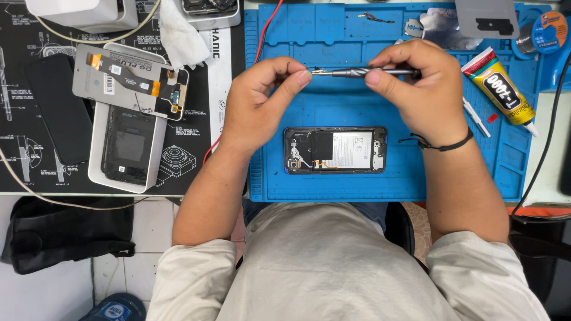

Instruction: The person removes screws from a disassembled smartphone using a screwdriver, places them on the mat, and continues unscrewing multiple locations around the device. The phone remains open on the work mat throughout the clip.

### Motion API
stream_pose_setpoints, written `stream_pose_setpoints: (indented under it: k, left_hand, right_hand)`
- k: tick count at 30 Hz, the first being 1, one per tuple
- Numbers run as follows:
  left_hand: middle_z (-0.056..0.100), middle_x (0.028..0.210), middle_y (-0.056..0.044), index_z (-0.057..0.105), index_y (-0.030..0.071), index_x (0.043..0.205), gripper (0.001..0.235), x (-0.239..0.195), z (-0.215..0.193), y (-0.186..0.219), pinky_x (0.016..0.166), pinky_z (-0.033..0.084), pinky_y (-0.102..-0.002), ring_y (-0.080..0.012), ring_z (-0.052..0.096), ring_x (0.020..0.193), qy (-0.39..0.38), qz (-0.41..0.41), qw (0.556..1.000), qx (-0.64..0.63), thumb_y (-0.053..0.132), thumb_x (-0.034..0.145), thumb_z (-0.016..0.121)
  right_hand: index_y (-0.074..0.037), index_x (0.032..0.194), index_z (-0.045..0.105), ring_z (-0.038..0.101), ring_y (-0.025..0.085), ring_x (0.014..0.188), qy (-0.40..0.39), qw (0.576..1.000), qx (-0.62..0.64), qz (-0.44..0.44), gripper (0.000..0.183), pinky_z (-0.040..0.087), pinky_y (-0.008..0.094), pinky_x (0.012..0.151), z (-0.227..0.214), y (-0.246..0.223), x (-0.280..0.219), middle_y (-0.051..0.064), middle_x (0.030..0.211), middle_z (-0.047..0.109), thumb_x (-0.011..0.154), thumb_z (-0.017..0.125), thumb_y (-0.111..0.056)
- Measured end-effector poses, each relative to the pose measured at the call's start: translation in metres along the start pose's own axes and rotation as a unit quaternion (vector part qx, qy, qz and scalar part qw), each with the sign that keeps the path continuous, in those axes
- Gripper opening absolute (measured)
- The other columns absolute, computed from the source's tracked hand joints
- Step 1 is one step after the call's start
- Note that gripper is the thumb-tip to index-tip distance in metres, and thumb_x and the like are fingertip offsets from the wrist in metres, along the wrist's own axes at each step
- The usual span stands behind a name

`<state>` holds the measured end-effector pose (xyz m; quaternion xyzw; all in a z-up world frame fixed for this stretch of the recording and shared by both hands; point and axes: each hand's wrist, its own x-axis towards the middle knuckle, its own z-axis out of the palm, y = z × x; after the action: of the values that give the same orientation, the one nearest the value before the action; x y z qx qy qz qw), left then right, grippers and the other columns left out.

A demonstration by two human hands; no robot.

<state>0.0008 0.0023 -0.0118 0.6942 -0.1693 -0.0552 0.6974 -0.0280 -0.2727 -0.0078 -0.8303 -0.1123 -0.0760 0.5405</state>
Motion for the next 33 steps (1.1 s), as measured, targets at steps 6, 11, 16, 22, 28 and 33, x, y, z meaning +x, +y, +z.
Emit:
stream_pose_setpoints:
  k: [6, 11, 16, 22, 28, 33]
  left_hand:
    - [0.071, 0.1, 0.0, 0.069, 0.001, 0.111, 0.013, 0.0, -0.002, 0.0, 0.088, 0.054, -0.023, -0.0066, 0.064, 0.095, -0.015, 0.005, 1.0, -0.014, 0.013, 0.107, 0.068]
    - [0.071, 0.1, -0.001, 0.069, 0.0, 0.109, 0.013, 0.0, -0.001, -0.001, 0.089, 0.054, -0.023, -0.0075, 0.065, 0.096, -0.011, 0.009, 1.0, -0.005, 0.013, 0.107, 0.067]
    - [0.073, 0.103, -0.003, 0.068, 0.0, 0.11, 0.013, 0.001, -0.001, -0.002, 0.091, 0.056, -0.024, -0.0083, 0.067, 0.098, -0.021, 0.015, 0.999, -0.02, 0.012, 0.109, 0.066]
    - [0.073, 0.106, -0.006, 0.068, -0.001, 0.114, 0.012, -0.001, 0.003, -0.002, 0.093, 0.057, -0.025, -0.0098, 0.068, 0.1, -0.019, 0.014, 0.998, -0.054, 0.009, 0.108, 0.068]
    - [0.073, 0.115, -0.009, 0.06, 0.001, 0.132, 0.033, 0.001, -0.015, -0.009, 0.088, 0.053, -0.024, -0.0117, 0.067, 0.105, 0.0, 0.063, 0.993, -0.1, 0.02, 0.108, 0.071]
    - [0.073, 0.108, -0.009, 0.065, -0.001, 0.123, 0.033, 0.015, -0.045, -0.007, 0.075, 0.061, -0.027, -0.0118, 0.068, 0.092, -0.051, -0.074, 0.987, -0.135, 0.026, 0.106, 0.068]
  right_hand:
    - [-0.003, 0.11, 0.072, 0.062, 0.006, 0.091, 0.013, 0.997, 0.063, 0.046, 0.02, 0.05, 0.021, 0.085, 0.005, 0.006, 0.0, 0.001, 0.101, 0.069, 0.099, 0.087, -0.013]
    - [-0.003, 0.113, 0.07, 0.063, 0.005, 0.094, 0.009, 0.995, 0.093, 0.03, 0.021, 0.051, 0.02, 0.085, 0.006, 0.009, 0.001, 0.0, 0.105, 0.071, 0.101, 0.086, -0.012]
    - [-0.001, 0.106, 0.072, 0.06, 0.005, 0.088, 0.007, 0.993, 0.109, 0.053, 0.018, 0.048, 0.02, 0.083, 0.005, 0.019, -0.001, 0.0, 0.097, 0.069, 0.104, 0.084, -0.015]
    - [-0.001, 0.097, 0.072, 0.056, 0.006, 0.077, 0.013, 0.988, 0.127, 0.09, 0.022, 0.044, 0.021, 0.07, 0.008, 0.021, 0.002, 0.0, 0.084, 0.067, 0.107, 0.082, -0.018]
    - [-0.002, 0.114, 0.072, 0.061, 0.007, 0.088, -0.034, 0.999, 0.004, -0.025, 0.017, 0.047, 0.02, 0.079, -0.032, -0.018, -0.001, 0.001, 0.103, 0.07, 0.109, 0.079, -0.016]
    - [0.001, 0.118, 0.074, 0.067, 0.015, 0.091, -0.148, 0.942, -0.258, -0.157, 0.014, 0.051, 0.024, 0.081, -0.043, -0.09, -0.001, 0.009, 0.104, 0.071, 0.105, 0.077, -0.004]
